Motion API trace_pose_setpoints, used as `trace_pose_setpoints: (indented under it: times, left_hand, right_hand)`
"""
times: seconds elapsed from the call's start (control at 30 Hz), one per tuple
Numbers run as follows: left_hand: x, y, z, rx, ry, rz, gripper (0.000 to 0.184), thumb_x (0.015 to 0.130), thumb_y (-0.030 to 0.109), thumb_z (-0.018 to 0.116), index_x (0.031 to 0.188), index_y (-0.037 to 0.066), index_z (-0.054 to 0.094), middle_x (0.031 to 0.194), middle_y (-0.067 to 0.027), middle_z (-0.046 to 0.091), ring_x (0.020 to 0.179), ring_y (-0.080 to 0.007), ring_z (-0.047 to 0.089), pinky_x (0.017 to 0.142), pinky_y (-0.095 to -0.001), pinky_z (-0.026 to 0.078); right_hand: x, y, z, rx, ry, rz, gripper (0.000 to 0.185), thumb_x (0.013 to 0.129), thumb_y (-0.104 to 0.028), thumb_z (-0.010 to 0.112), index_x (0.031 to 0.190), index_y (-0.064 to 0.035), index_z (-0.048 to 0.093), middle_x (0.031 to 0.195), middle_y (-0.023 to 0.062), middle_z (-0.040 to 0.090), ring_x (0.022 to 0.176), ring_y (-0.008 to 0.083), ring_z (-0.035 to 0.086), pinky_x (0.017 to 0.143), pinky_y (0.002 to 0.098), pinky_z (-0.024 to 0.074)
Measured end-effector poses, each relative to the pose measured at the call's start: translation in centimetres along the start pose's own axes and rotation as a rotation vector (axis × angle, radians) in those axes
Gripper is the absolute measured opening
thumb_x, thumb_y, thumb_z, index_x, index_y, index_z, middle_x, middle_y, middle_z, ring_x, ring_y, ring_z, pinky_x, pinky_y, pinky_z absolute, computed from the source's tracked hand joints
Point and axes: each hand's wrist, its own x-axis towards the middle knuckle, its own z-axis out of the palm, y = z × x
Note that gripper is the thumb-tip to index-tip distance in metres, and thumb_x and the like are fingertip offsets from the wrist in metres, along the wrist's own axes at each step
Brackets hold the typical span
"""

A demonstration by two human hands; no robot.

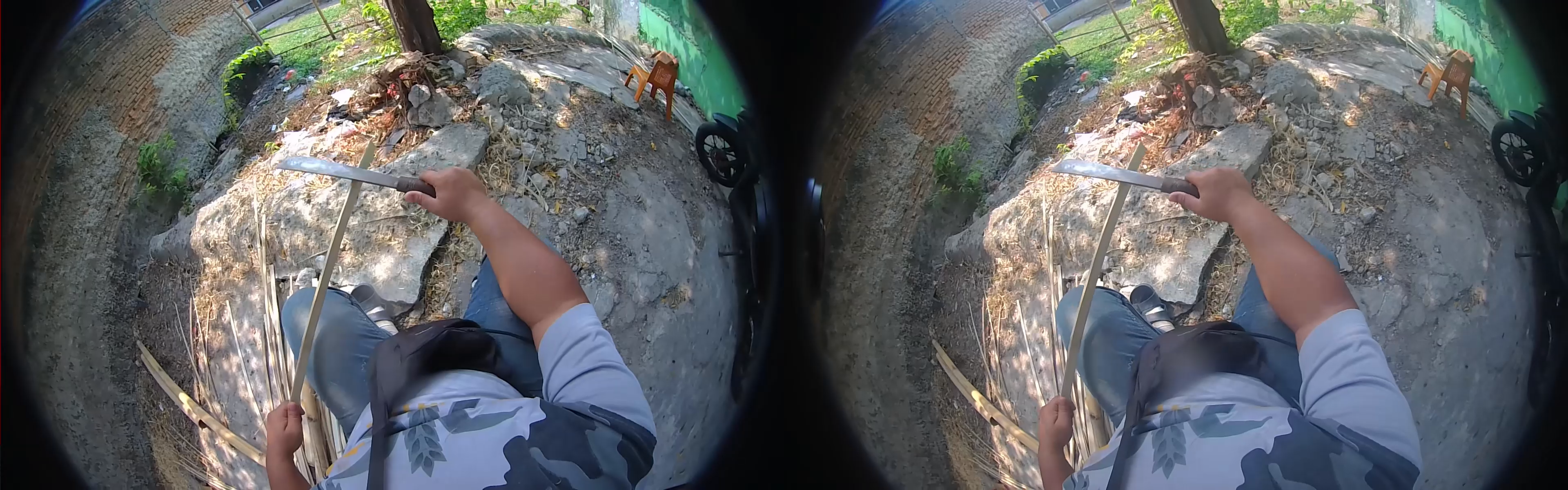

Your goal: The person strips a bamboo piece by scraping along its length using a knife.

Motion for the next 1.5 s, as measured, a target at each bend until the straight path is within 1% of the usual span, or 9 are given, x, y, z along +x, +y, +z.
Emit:
trace_pose_setpoints:
  times: [0.3,0.4,0.53,0.63,0.97,1.07,1.2,1.3,1.5]
  left_hand:
    - [1.5,-1.3,1.2,-0.12,-0.055,0.023,0.051,0.113,0.041,0.051,0.091,-0.001,0.069,0.07,-0.0047,0.062,0.066,-0.0123,0.057,0.06,-0.0316,0.045]
    - [0.6,-1.9,0.7,-0.099,-0.044,0.025,0.051,0.113,0.041,0.051,0.089,-0.001,0.069,0.067,-0.0031,0.06,0.063,-0.0113,0.055,0.058,-0.0313,0.045]
    - [-1.3,-1.8,-0.1,-0.124,-0.035,-0.009,0.053,0.113,0.042,0.052,0.086,-0.001,0.068,0.062,-0.0014,0.056,0.059,-0.0098,0.051,0.055,-0.0306,0.042]
    - [-1.2,-1.1,-0.5,-0.154,-0.091,-0.046,0.055,0.112,0.045,0.051,0.087,0.0,0.069,0.064,-0.0008,0.057,0.059,-0.0088,0.051,0.054,-0.0289,0.04]
    - [2.1,1.2,2.5,-0.491,-0.255,-0.143,0.051,0.114,0.047,0.046,0.096,0.001,0.062,0.062,0.0036,0.046,0.053,-0.0073,0.04,0.05,-0.0258,0.034]
    - [2.0,0.8,2.4,-0.51,-0.271,-0.166,0.05,0.115,0.045,0.045,0.097,0.002,0.062,0.062,0.0039,0.045,0.053,-0.0067,0.04,0.05,-0.025,0.033]
    - [1.6,1.0,1.8,-0.509,-0.265,-0.15,0.048,0.115,0.044,0.046,0.096,0.002,0.061,0.062,0.0041,0.045,0.052,-0.0061,0.04,0.048,-0.0251,0.033]
    - [2.2,1.0,1.8,-0.547,-0.282,-0.146,0.048,0.115,0.045,0.046,0.096,0.003,0.061,0.062,0.0044,0.045,0.051,-0.0056,0.04,0.047,-0.0256,0.033]
    - [2.7,2.9,3.1,-0.627,-0.294,-0.175,0.049,0.114,0.05,0.045,0.098,0.005,0.06,0.063,0.0061,0.039,0.051,-0.006,0.035,0.048,-0.0251,0.032]
  right_hand:
    - [-2.3,-6.5,2.6,-0.003,-0.008,-0.692,0.05,0.093,-0.065,0.068,0.095,-0.0148,0.069,0.07,0.0034,0.066,0.072,0.0282,0.069,0.082,0.041,0.0505]
    - [-1.1,-3.9,2.4,0.054,0.025,-0.637,0.05,0.091,-0.065,0.069,0.093,-0.015,0.069,0.071,0.0049,0.066,0.071,0.0286,0.068,0.081,0.0412,0.0504]
    - [0.4,1.2,1.2,0.167,0.108,0.018,0.058,0.093,-0.071,0.064,0.096,-0.0134,0.07,0.076,0.0117,0.07,0.077,0.0359,0.071,0.074,0.0468,0.0553]
    - [0.0,1.7,0.7,0.149,0.132,0.081,0.059,0.096,-0.071,0.061,0.097,-0.0126,0.07,0.078,0.014,0.071,0.078,0.0392,0.072,0.07,0.0493,0.0565]
    - [-2.3,-6.1,2.9,0.053,0.047,-0.649,0.05,0.093,-0.064,0.069,0.091,-0.0146,0.068,0.069,0.0036,0.066,0.07,0.0285,0.068,0.078,0.0404,0.0504]
    - [-1.5,-4.7,2.6,0.062,0.064,-0.683,0.049,0.091,-0.064,0.07,0.09,-0.0149,0.068,0.069,0.0039,0.066,0.069,0.0293,0.068,0.076,0.0415,0.0508]
    - [-0.5,-1.3,2.0,0.105,0.029,-0.379,0.047,0.091,-0.065,0.07,0.089,-0.0179,0.07,0.07,0.0032,0.068,0.066,0.0291,0.068,0.073,0.0429,0.0515]
    - [-1.0,-2.0,2.0,-0.007,0.202,-0.447,0.047,0.093,-0.065,0.069,0.089,-0.0178,0.07,0.067,0.0029,0.066,0.065,0.0288,0.068,0.073,0.0417,0.0519]
    - [-1.9,-4.8,1.1,0.002,0.09,-0.481,0.05,0.093,-0.065,0.067,0.088,-0.016,0.068,0.072,0.0044,0.068,0.068,0.0292,0.068,0.076,0.0395,0.0519]
